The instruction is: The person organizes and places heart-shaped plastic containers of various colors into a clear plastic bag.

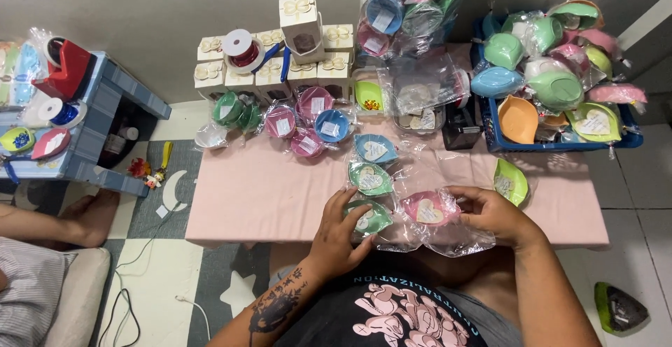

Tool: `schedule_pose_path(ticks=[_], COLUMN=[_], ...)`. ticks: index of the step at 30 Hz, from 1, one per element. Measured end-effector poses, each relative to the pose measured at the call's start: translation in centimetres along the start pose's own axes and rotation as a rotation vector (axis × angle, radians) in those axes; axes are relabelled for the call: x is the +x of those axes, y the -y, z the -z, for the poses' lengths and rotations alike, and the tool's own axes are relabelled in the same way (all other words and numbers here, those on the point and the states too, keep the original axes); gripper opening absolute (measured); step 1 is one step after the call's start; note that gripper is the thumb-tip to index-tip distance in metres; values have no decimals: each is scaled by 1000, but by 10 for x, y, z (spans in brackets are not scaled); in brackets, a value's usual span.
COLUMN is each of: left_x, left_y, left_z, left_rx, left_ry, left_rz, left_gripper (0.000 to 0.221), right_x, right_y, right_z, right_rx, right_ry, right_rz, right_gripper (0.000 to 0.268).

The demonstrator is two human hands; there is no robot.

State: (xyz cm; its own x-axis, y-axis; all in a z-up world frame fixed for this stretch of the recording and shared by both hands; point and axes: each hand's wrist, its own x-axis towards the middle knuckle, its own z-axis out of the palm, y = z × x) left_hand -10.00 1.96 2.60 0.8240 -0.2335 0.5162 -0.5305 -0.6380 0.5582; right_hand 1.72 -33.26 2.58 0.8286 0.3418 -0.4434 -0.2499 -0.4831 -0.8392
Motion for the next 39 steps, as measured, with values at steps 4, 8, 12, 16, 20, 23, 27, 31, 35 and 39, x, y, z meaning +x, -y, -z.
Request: schedule_pose_path(ticks=[4, 8, 12, 16, 20, 23, 27, 31, 35, 39], left_x=[0, -3, -2, -3, 0, 6, 21, 28, 27, 28], left_y=[-2, -4, -3, -7, -13, -22, -39, -44, -45, -46], left_z=[4, 2, -4, -12, -22, -30, -29, -31, -37, -34], left_rx=[-56, 42, 51, 148, 145, 197, 98, 1, 2, -119], left_ry=[4, 32, 88, 1, -62, -97, -158, -191, -190, -141], left_rz=[-2, -4, -23, -144, -251, -326, -385, -432, -443, -432], left_gripper=[52, 54, 70, 83, 74, 72, 29, 16, 21, 19], right_x=[9, 16, 23, 10, 10, 11, 13, -2, 4, 35], right_y=[5, 9, 13, 43, 30, 24, 18, 56, 56, 4], right_z=[-5, -6, -12, -24, -22, -25, -31, -39, -46, -48], right_rx=[18, 85, -154, -212, -230, -321, -318, -294, -320, -606], right_ry=[11, 8, 71, 53, 50, -30, -8, 75, 107, 146], right_rz=[-67, -128, -6, -27, 36, -14, 22, 42, 46, 398], right_gripper=[70, 77, 74, 65, 66, 74, 66, 67, 60, 49])
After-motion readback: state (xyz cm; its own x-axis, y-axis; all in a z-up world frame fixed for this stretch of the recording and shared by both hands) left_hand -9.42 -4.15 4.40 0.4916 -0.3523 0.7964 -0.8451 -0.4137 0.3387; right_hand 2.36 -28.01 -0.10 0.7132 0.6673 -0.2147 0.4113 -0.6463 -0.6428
